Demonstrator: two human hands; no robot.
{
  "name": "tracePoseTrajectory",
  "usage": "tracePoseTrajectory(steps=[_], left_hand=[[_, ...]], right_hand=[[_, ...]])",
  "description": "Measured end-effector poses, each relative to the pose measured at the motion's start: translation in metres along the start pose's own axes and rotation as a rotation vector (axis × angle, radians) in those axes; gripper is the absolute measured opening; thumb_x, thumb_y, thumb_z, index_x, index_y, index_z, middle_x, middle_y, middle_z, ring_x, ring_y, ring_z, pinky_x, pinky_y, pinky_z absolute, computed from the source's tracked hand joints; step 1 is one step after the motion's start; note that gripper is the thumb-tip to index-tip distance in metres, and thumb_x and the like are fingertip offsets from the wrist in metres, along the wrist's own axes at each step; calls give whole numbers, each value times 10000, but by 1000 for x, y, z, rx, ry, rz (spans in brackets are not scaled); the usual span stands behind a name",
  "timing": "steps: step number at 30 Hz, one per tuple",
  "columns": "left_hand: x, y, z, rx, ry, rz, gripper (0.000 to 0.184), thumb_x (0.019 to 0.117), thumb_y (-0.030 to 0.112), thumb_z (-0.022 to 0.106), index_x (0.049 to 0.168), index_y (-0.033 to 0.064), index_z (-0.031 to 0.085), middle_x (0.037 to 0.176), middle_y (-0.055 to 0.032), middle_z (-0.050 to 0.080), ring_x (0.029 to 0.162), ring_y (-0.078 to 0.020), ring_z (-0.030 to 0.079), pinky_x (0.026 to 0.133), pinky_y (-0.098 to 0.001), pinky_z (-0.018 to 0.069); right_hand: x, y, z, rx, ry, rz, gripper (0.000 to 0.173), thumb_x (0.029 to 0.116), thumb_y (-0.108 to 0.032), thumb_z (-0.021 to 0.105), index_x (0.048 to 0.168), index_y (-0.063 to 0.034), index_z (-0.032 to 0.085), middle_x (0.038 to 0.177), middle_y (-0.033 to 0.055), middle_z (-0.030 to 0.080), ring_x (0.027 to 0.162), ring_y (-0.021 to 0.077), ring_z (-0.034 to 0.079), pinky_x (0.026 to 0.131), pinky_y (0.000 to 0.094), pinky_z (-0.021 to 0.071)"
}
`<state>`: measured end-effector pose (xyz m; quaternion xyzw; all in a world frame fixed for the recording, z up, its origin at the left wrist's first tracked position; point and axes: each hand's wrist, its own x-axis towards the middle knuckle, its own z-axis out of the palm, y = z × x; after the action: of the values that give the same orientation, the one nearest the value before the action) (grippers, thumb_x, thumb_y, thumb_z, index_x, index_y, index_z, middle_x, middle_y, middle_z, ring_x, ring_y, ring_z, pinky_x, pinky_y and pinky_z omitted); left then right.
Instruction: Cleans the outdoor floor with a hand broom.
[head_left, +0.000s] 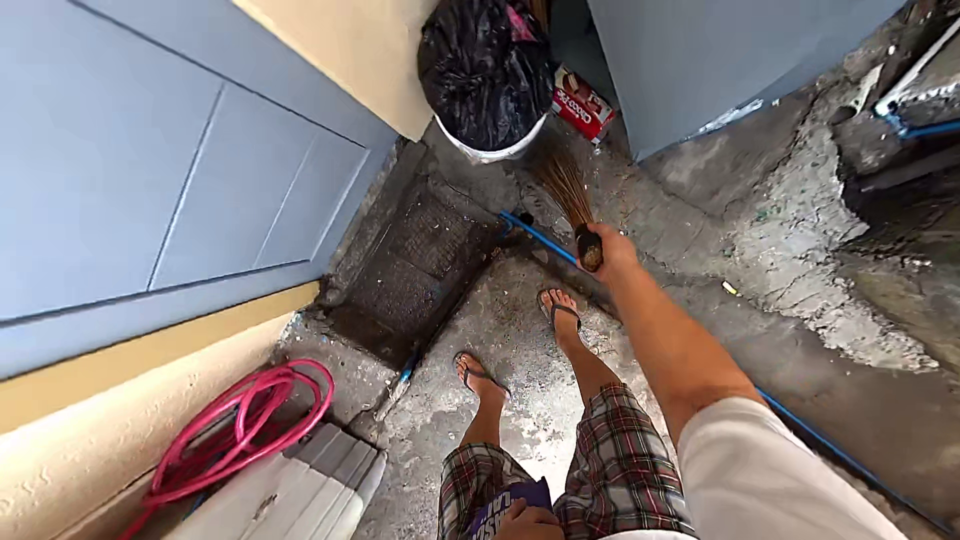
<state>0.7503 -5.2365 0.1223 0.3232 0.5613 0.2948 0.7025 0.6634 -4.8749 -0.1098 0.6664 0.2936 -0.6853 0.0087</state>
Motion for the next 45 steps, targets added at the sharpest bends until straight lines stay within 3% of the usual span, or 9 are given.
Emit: tracePoseTrajectory(steps=[4, 9, 16, 19, 24, 31, 36, 42, 45], left_hand=[[30, 45, -13, -14, -140, -65, 491, 1056, 397, 472, 921, 32, 771, 1051, -127, 749, 1252, -326, 617, 1139, -636, 319], [45, 57, -4, 79, -116, 8, 493, 1047, 507, 496, 852, 125, 740, 964, -25, 745, 1218, -234, 630, 1132, -605, 360], [58, 90, -7, 195, -147, 143, 510, 1058, 512, 463, 813, 142, 714, 886, -6, 732, 1179, -205, 649, 1134, -553, 378], [61, 86, -10, 228, -182, 115, 538, 1055, 546, 434, 804, 165, 718, 868, 14, 732, 1196, -197, 638, 1154, -540, 349], [54, 87, -3, 301, -290, 68, 559, 1046, 574, 430, 793, 166, 715, 889, 25, 730, 1202, -174, 628, 1160, -543, 346], [31, 84, 12, 369, -375, -9, 560, 1045, 573, 436, 846, 148, 741, 959, -2, 738, 1220, -198, 623, 1159, -559, 352], [42, 56, 38, 370, -369, -108, 497, 1043, 519, 490, 852, 142, 753, 942, -4, 742, 1198, -211, 633, 1119, -578, 380], [94, 75, 86, 342, -477, -131, 521, 1049, 528, 474, 819, 128, 716, 954, -17, 726, 1198, -213, 628, 1130, -577, 374], [114, 95, 99, 357, -520, -116, 516, 1053, 514, 481, 799, 121, 699, 940, -25, 723, 1218, -216, 619, 1156, -577, 347]], right_hand=[[39, 1, -93, 7, 225, 32, 427, 1002, -300, 598, 1378, -106, 539, 1102, 163, 627, 820, 280, 658, 660, 452, 583], [-72, 23, -118, 49, 99, -32, 638, 1036, -249, 507, 1609, -195, 231, 1178, 190, 607, 773, 264, 661, 638, 454, 590], [-48, 75, -238, 19, 205, 126, 509, 979, -283, 619, 1429, -73, 510, 1087, 192, 642, 758, 278, 638, 625, 459, 558], [-34, 90, -291, 96, 436, 59, 677, 957, -221, 672, 1562, -125, 382, 1322, 245, 591, 1000, 372, 667, 783, 564, 578], [-120, 127, -280, 191, 432, -81, 835, 984, -263, 590, 1655, -247, 94, 1295, 238, 600, 897, 322, 692, 753, 521, 592], [-135, 104, -205, 588, 4, 22, 487, 1023, -248, 545, 1485, -123, 458, 948, 166, 650, 635, 248, 638, 555, 395, 576], [-31, 89, -245, 564, 80, 199, 358, 976, -247, 628, 1272, -49, 589, 982, 145, 650, 707, 241, 643, 598, 389, 572], [-67, 175, -347, 190, 274, -59, 753, 969, -317, 628, 1632, -262, 274, 1337, 217, 618, 1010, 344, 692, 821, 576, 583], [-110, 205, -365, 467, 448, -27, 727, 996, -294, 614, 1629, -181, 273, 1436, 193, 564, 1190, 288, 639, 966, 499, 551]])
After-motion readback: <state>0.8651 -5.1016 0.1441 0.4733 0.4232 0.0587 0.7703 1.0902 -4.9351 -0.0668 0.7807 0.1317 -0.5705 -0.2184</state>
